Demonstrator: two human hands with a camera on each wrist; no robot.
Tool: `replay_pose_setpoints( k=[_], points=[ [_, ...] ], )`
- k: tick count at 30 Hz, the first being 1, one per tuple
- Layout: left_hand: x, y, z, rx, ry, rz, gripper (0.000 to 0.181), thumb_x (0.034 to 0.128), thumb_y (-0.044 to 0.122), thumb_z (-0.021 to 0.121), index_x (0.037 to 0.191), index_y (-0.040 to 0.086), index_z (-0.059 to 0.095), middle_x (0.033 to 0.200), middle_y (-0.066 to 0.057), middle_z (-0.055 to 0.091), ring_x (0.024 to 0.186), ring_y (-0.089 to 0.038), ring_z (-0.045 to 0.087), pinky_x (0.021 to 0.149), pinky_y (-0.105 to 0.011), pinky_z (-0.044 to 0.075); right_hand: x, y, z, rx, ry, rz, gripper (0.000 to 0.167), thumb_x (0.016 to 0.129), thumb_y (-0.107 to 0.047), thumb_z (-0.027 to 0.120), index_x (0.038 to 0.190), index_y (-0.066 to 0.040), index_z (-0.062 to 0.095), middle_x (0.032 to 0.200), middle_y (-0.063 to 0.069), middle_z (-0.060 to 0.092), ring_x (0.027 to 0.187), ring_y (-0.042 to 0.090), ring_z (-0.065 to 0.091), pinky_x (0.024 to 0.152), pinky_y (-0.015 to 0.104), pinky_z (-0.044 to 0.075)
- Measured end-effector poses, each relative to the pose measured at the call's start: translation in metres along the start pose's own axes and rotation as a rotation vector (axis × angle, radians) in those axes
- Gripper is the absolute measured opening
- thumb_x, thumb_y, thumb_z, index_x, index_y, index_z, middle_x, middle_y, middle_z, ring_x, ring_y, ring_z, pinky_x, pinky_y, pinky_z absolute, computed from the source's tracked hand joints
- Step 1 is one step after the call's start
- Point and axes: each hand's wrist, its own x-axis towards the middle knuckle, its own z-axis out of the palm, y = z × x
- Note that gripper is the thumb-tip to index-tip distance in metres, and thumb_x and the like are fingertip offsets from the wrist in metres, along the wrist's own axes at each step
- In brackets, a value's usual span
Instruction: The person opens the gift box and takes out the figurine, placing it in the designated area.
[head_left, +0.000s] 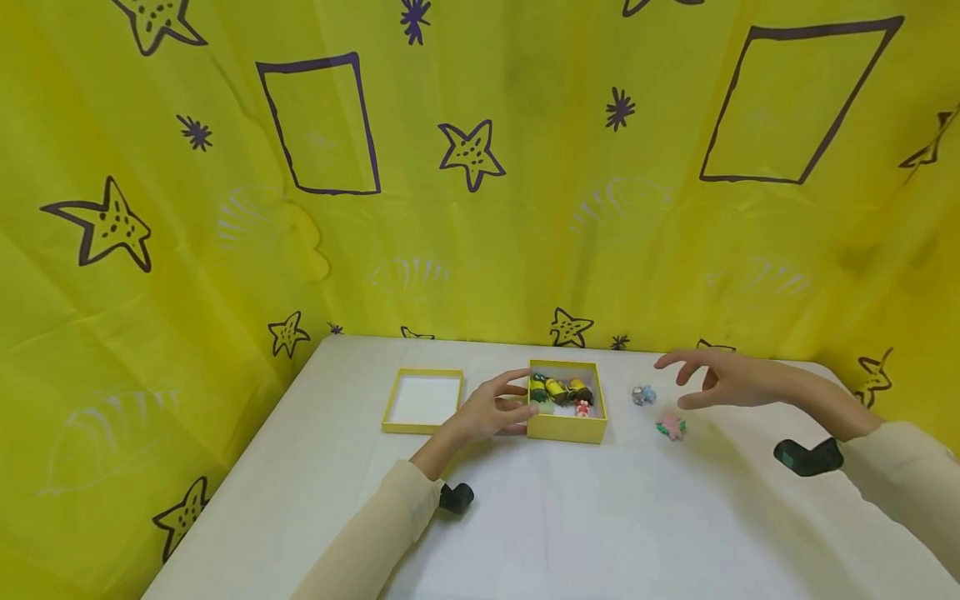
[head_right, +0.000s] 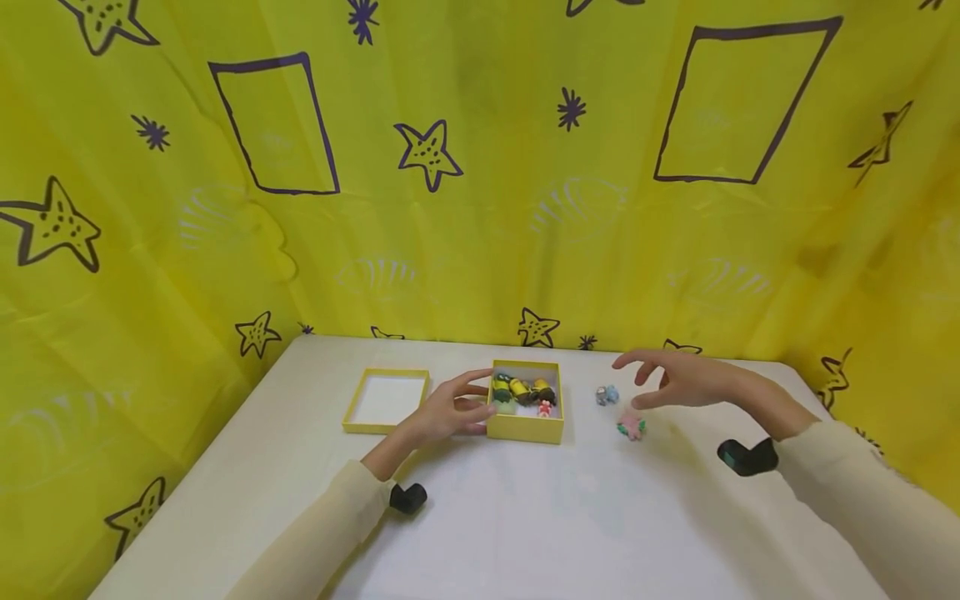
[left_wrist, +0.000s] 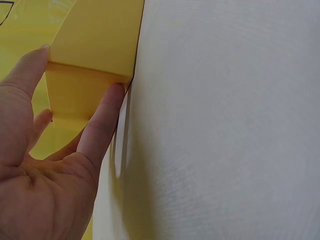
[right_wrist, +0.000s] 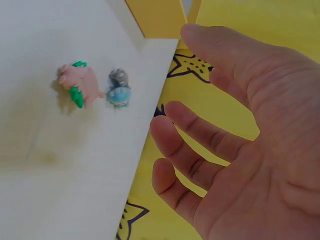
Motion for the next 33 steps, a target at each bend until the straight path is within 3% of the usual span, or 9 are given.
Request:
replay_pose_setpoints(
  k=[9, 19, 26, 33],
  points=[
    [0.002, 0.001, -0.001, 0.002, 0.0, -0.002, 0.07, 0.0969, 0.023, 0.075, 0.158, 0.018, 0.041, 0.143, -0.019, 0.055, 0.124, -0.033, 0.062, 0.098, -0.043, 0.057, 0.009, -0.026, -0.011, -0.039, -0.019, -0.036, 0.064, 0.093, -0.027, 0.078, 0.147, -0.008, 0.049, 0.127, 0.018, 0.061, 0.081, 0.022, 0.063, 0.069, 0.033, 0.055],
    [0.002, 0.001, -0.002, 0.032, 0.004, 0.013, 0.069, 0.0974, 0.023, 0.074, 0.158, 0.017, 0.042, 0.142, -0.02, 0.057, 0.122, -0.034, 0.063, 0.1, -0.044, 0.055, 0.029, -0.063, -0.017, -0.101, -0.055, -0.091, 0.06, 0.093, -0.028, 0.079, 0.145, -0.011, 0.053, 0.124, 0.011, 0.063, 0.089, 0.022, 0.061, 0.073, 0.035, 0.055],
    [0.001, 0.0, -0.001, 0.012, 0.002, 0.008, 0.07, 0.0974, 0.023, 0.074, 0.158, 0.018, 0.041, 0.143, -0.02, 0.055, 0.123, -0.034, 0.063, 0.097, -0.042, 0.057, 0.048, -0.088, -0.013, -0.126, -0.113, -0.094, 0.062, 0.093, -0.03, 0.079, 0.146, -0.013, 0.053, 0.125, 0.011, 0.062, 0.089, 0.021, 0.062, 0.077, 0.035, 0.055],
    [0.001, -0.002, 0.0, -0.008, -0.001, 0.001, 0.07, 0.0973, 0.022, 0.074, 0.158, 0.018, 0.041, 0.144, -0.02, 0.054, 0.122, -0.033, 0.063, 0.094, -0.041, 0.059, 0.065, -0.095, -0.004, -0.147, -0.16, -0.124, 0.059, 0.094, -0.027, 0.077, 0.145, -0.01, 0.053, 0.123, 0.015, 0.064, 0.092, 0.023, 0.066, 0.081, 0.037, 0.058]
  ],
)
